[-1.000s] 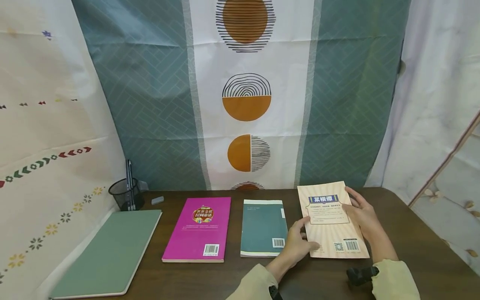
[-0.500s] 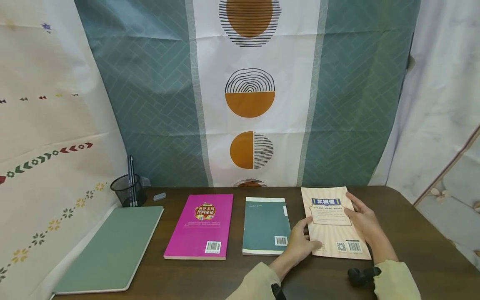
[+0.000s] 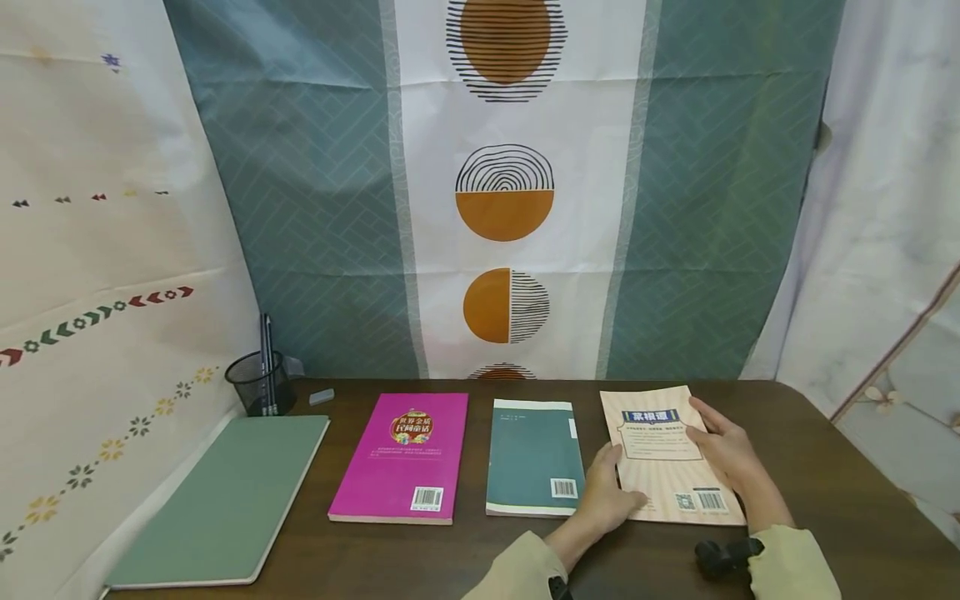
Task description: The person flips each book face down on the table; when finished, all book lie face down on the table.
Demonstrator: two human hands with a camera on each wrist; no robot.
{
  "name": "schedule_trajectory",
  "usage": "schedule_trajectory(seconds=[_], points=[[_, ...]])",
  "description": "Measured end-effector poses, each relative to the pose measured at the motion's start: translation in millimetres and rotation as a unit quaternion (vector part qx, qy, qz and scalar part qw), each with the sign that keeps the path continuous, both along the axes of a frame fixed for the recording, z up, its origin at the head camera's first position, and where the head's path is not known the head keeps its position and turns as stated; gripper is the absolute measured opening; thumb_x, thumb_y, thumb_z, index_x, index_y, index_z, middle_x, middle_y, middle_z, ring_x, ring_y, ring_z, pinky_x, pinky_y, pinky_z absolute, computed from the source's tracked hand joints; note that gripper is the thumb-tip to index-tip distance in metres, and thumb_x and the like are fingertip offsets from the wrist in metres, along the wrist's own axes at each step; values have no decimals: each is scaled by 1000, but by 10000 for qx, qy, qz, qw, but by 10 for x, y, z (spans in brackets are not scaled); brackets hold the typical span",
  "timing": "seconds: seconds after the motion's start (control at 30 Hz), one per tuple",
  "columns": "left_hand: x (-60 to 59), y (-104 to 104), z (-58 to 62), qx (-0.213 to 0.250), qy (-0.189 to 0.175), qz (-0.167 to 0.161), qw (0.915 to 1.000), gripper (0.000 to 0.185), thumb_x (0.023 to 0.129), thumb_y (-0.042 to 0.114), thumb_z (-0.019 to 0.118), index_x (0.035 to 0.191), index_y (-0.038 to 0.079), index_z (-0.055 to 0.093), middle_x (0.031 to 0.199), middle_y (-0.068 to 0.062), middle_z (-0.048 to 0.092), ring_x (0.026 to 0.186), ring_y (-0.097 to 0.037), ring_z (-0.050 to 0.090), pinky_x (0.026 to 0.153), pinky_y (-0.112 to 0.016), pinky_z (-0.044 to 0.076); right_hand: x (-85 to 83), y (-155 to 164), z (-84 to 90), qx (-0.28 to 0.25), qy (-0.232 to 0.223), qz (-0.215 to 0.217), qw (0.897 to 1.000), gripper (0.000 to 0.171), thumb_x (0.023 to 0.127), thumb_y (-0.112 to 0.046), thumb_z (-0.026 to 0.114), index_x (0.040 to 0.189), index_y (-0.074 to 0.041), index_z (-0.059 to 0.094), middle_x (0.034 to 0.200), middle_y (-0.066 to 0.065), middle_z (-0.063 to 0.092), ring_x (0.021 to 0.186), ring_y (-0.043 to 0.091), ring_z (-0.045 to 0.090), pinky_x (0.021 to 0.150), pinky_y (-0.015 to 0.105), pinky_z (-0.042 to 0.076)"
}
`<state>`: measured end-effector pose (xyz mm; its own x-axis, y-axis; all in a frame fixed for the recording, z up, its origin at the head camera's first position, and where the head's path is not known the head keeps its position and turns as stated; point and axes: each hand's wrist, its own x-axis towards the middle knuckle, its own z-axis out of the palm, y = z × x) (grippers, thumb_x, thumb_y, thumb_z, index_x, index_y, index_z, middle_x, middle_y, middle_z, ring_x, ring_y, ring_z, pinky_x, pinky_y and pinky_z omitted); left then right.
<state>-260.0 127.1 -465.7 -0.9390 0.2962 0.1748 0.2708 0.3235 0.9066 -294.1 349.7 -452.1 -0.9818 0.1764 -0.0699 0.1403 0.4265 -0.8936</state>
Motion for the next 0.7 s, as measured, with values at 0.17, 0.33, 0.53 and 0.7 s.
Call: schedule_trajectory(seconds=[0.17,0.33,0.53,0.7], points=[[-1,20,19,-89,58,100,9999,74,69,2,79,137,-4,50,147,-16,46,134,-34,47,108,-34,43,-21,24,4,74,18,28,10000,70,101,-29,50,157,-13,11,161,21,9,148,44,14,115,54,27],[2,24,44,-62,-39,105,9999,76,71,1,77,140,-4,46,153,-17,38,139,-37,40,111,-38,41,-50,14,12,125,30,150,9998,71,100,-22,51,156,-10,10,161,23,7,147,47,9,116,59,22],[2,7,53,-173,165,161,9996,76,70,1,77,140,-4,46,155,-19,35,139,-40,40,112,-42,40,-67,-27,19,190,85,307,9993,71,97,-9,52,155,-2,11,160,24,11,147,49,8,117,62,17],[-1,9,39,-115,90,153,9998,75,70,1,77,138,-3,48,154,-18,38,138,-40,41,111,-41,41,-50,-34,5,166,106,305,9993,72,96,-6,51,154,2,10,158,27,12,146,50,8,117,61,16]])
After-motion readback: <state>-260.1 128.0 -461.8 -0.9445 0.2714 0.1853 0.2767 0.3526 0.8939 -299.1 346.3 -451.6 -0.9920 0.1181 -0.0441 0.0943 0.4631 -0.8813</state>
